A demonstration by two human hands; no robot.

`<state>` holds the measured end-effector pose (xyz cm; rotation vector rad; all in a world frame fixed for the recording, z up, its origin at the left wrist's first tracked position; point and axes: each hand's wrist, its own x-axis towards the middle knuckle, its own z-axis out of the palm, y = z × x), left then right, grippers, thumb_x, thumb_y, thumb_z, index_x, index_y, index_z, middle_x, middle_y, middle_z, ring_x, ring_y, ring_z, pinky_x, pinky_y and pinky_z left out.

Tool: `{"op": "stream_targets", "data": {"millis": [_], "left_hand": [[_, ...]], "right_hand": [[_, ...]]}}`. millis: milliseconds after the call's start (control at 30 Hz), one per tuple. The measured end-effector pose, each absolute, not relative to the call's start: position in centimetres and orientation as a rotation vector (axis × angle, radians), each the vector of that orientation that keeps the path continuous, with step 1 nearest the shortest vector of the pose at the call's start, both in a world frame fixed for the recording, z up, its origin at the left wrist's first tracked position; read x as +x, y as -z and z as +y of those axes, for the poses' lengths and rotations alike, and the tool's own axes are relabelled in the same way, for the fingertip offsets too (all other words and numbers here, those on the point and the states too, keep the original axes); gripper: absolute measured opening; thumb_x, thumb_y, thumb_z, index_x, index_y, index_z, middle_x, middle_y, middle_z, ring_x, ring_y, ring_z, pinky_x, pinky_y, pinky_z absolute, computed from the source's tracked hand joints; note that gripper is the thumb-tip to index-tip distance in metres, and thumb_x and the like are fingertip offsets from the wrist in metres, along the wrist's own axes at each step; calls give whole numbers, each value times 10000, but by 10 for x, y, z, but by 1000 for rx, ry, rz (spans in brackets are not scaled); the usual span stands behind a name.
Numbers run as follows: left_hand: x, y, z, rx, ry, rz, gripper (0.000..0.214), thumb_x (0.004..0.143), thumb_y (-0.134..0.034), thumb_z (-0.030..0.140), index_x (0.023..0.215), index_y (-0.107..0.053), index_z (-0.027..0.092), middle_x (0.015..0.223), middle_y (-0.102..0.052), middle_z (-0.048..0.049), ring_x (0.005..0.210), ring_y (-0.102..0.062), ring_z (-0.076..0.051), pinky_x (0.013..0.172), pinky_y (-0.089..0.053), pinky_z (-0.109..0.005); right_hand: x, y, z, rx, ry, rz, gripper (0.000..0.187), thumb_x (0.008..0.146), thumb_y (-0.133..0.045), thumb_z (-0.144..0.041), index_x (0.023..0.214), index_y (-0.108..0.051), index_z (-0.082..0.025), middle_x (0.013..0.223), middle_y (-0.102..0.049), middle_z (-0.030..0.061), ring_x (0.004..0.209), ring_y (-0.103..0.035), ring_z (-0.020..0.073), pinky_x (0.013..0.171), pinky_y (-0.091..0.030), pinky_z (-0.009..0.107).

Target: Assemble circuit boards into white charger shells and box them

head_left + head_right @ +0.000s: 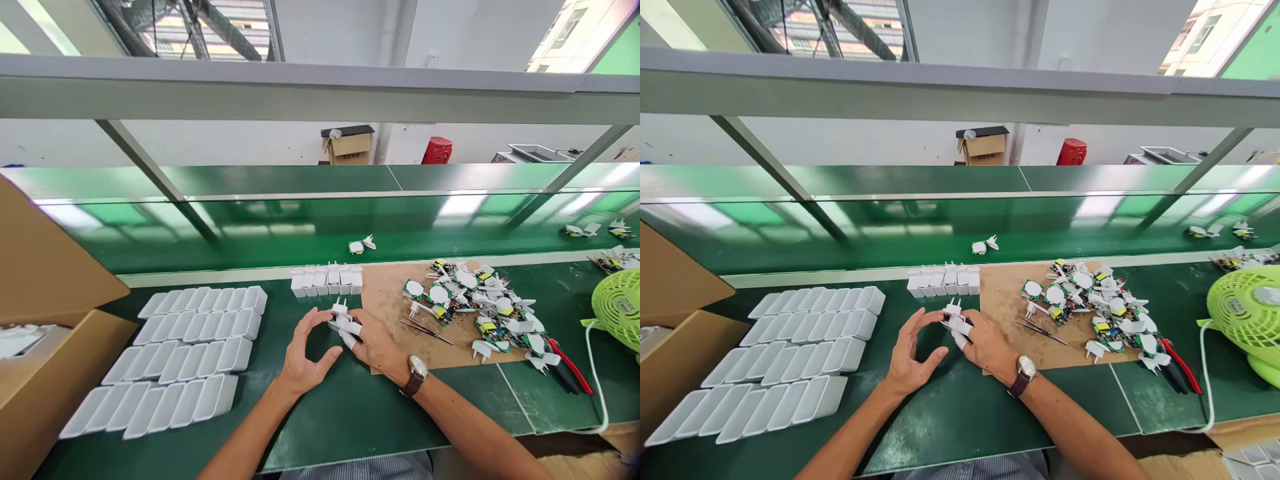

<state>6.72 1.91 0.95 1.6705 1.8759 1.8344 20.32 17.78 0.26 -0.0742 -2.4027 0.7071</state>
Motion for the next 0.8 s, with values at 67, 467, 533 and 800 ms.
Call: {"op": "stream_targets", "data": {"millis": [67,467,533,800], "left_hand": [[67,-8,19,1657,-1863,1878,823,909,-754,286,1596,-301,251,1342,-660,-147,1250,-665,-275,1097,-527,-475],[67,-10,17,1856,-1796,1841,674,996,-613,434,1581,-332,252,1247,-693,-147,1195,-663,-317,1044,-534,-543],[65,-24,19,1874,-1800,1922,537,1021,-566,336,1530,-412,256,1271,-668,-136,1176,-663,-291,1021,-551,-500],[2,-134,99,2111,-1306,2217,281,979,-632,361,1231,-664,240,1278,-689,-102,1232,-631,-287,1099,-500,-489]], "right_hand": [[203,-1,177,-90,-704,-2399,394,976,-609,-146,1350,-608,-267,1175,-676,103,1015,-687,228,859,-619,360],[205,-3,170,-174,-675,-2494,284,986,-561,-170,1254,-628,-232,1168,-670,93,973,-662,229,815,-582,347],[206,-6,169,-210,-681,-2525,289,993,-553,-166,1270,-604,-233,1187,-658,87,1003,-653,226,836,-570,344],[208,-20,164,-272,-547,-2790,328,965,-617,-248,1273,-567,-145,1231,-643,135,1000,-646,267,783,-563,371]]}}
